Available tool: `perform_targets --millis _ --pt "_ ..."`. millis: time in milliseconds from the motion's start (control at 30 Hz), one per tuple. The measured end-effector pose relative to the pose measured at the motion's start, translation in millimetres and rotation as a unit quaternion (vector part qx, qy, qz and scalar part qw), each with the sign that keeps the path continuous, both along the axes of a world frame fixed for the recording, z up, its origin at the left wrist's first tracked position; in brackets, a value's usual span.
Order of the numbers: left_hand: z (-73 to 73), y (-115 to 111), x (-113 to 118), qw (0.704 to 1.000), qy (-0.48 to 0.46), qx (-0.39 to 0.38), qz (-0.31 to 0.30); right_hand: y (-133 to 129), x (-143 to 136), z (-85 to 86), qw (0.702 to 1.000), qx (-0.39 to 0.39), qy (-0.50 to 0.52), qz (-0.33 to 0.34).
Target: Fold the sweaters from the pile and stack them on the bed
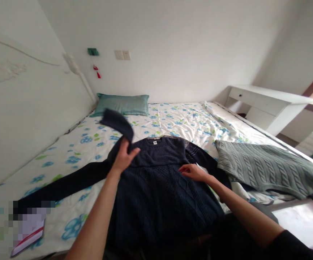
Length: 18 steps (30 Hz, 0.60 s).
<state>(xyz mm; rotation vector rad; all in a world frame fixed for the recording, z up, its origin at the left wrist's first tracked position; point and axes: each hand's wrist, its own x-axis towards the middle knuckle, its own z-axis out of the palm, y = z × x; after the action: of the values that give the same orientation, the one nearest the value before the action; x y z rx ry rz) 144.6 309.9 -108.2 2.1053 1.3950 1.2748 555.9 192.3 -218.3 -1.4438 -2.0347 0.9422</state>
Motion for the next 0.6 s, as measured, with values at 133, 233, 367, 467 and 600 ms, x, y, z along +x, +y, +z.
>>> perform_targets --millis 133,233,367,467,600 --pt "-65.9 -28.0 43.9 0.938 0.283 -0.154 -0.13 7.8 32.7 -16.8 0.998 -0.026 -0.051 -0.033" --pt "-99.6 -38.6 10.5 0.885 0.388 -0.239 -0.097 22.7 55.0 -28.7 0.993 -0.037 -0.077 -0.085" --pt "-108.4 -37.3 -34.6 0.882 0.415 -0.223 -0.032 45.9 73.3 -40.5 0.982 -0.034 -0.078 -0.169" --pt "-105.9 -34.3 -39.0 0.897 0.42 -0.13 0.049 59.6 75.3 -51.9 0.965 -0.032 -0.065 -0.253" --pt "-110.2 -30.2 -31.0 0.893 0.428 -0.058 0.125 75.1 70.5 -70.6 0.935 -0.109 0.026 -0.335"
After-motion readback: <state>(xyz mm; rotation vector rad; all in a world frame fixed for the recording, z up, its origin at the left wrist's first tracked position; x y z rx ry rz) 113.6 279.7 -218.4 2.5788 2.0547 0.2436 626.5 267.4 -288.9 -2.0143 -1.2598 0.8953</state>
